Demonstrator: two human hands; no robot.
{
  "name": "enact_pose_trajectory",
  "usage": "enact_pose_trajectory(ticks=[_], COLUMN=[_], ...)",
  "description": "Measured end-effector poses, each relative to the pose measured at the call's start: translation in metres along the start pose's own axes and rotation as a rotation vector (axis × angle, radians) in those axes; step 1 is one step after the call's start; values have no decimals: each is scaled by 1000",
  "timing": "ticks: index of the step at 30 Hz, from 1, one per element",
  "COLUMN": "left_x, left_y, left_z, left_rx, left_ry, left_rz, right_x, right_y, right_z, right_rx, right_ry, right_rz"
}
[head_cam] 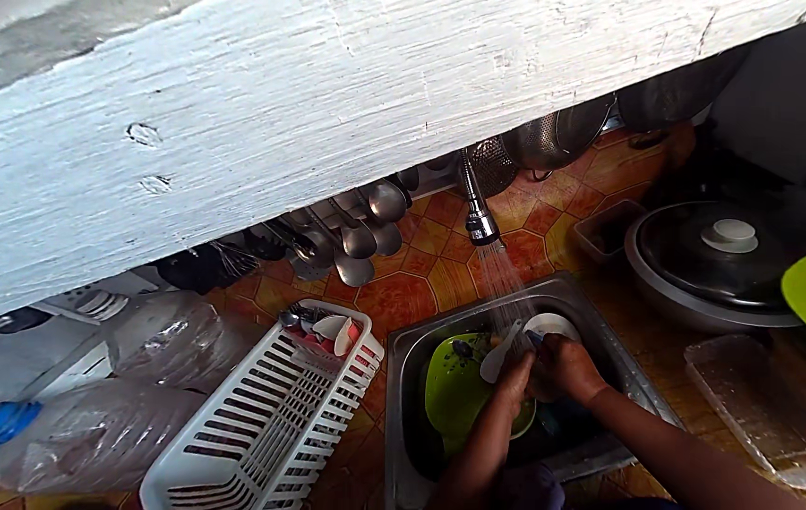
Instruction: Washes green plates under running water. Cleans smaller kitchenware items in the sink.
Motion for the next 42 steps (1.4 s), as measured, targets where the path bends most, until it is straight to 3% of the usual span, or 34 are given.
enact_pose_trajectory(ticks=[4,8,13,19,23,30,33,36,39,42], left_x=[-14,-26,-43,-44,-44,-46,-45,-44,-42,-38], left_y=[5,25,23,31,38,39,38,36,36,38], left_z=[-2,1,-10,-29,-38,-39,-40,-40,-40,-36], left_rx=[-82,-116,-153,-157,-155,-134,-123,-117,-130,-136], left_ry=[-94,-93,-160,-207,-149,-167,-175,-174,-158,-148], left_rz=[-17,-225,-320,-389,-415,-438,-429,-441,-455,-460], right_x=[-20,-49,-63,4,10,-27,-27,-30,-46,-71], right_y=[-6,-9,1,-25,-30,-23,-20,-24,-10,20], right_z=[5,15,12,19,10,10,11,11,8,-4], right_rx=[54,67,-2,497,587,403,355,303,122,-144], right_ry=[-87,-208,-489,-349,-357,-363,-318,-384,-390,-512], right_rz=[40,149,342,993,1139,1022,991,935,708,253])
Point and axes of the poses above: each hand's wrist, its own z-axis towards the middle knuckle, its own x-axis out of the palm, y = z × x, the point moved 9 cm from there along z, towards the middle knuckle, and after that the axes turned 7 degrees about -x, right-handed, at the moved point
